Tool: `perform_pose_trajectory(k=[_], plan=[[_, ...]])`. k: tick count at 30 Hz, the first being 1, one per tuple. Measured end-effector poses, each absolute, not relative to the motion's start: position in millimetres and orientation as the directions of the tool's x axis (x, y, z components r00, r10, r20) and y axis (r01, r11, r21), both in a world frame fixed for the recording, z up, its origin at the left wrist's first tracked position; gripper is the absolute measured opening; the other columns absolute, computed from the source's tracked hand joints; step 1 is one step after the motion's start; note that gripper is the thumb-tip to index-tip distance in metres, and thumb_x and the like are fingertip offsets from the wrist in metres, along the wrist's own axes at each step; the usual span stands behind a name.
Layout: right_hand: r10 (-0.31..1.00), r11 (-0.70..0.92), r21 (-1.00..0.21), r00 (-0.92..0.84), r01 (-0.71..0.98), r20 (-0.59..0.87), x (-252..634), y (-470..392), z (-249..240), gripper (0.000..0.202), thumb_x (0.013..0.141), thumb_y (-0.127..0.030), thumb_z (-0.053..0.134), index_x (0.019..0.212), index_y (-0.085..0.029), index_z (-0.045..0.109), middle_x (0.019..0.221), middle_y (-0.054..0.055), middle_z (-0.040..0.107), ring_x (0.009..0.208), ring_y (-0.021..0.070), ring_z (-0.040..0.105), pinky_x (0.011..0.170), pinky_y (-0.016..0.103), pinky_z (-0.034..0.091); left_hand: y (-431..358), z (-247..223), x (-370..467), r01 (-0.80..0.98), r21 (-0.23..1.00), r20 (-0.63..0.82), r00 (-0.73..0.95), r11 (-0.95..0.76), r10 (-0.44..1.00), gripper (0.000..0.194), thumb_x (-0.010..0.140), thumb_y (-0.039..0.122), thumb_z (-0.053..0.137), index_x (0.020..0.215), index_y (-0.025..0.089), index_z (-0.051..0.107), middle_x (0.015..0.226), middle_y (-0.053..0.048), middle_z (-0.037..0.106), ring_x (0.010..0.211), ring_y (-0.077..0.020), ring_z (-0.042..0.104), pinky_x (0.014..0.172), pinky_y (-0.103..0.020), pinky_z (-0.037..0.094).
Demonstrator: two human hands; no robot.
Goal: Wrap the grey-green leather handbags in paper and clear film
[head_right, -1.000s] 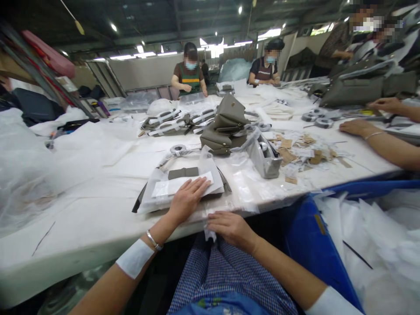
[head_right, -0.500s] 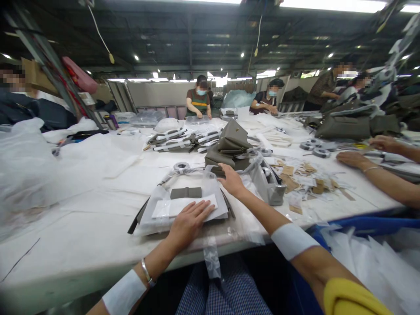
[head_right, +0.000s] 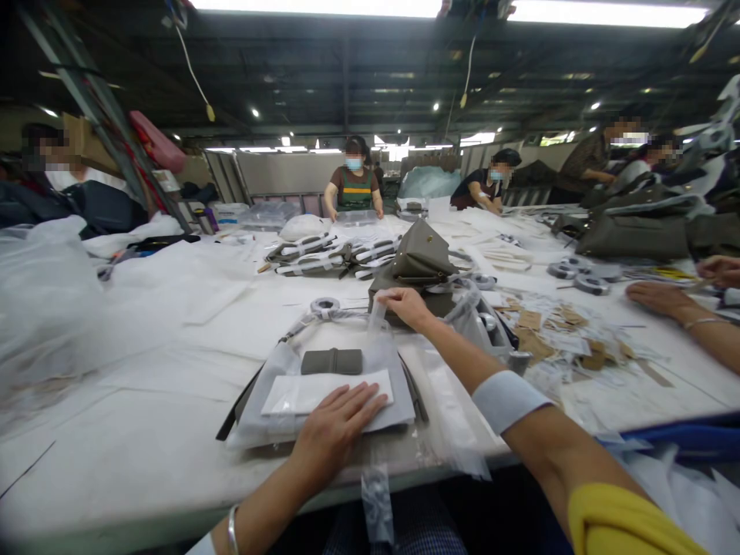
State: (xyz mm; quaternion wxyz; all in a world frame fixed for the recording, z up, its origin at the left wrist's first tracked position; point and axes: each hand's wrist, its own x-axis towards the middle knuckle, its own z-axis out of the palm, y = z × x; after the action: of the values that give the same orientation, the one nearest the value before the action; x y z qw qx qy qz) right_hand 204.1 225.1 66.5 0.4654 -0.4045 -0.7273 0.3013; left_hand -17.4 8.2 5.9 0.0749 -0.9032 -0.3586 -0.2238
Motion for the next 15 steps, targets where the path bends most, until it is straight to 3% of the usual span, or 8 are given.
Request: perform_pose_trajectory(k=[9,15], plan=[[0.863,0.504,-0.798,-0.221,0.331,0.454,189.0,228.8,97.2,0.034,0.074,-0.047,0.07,0.069,-0.014,0.074,0.065,0.004,0.07,0.063,0.0203,0.065,0.064,0.031,0.054,0.7,9.9,-17.8,0.672,-0.003,0.472,0.654,-0.74,0.592,0.05,0.098,0.015,0.041,0.146,0.028,0.043,0.149,-0.002,0.05,0.133,-0.0201,0.051,0.11,-0.038,0.042],[0.766,0.642,-0.624,-0.335,0.445,0.549,190.0,160.2,119.9,0.023,0.084,-0.038,0.067,0.084,-0.019,0.079,0.086,0.003,0.078,0.081,0.0233,0.072,0.076,0.03,0.055,3.5,3.4,-16.8,0.686,-0.005,0.481,0.639,-0.727,0.6,0.05,0.099,0.017,0.044,0.147,0.03,0.041,0.15,0.0,0.048,0.134,-0.0188,0.05,0.112,-0.038,0.04]])
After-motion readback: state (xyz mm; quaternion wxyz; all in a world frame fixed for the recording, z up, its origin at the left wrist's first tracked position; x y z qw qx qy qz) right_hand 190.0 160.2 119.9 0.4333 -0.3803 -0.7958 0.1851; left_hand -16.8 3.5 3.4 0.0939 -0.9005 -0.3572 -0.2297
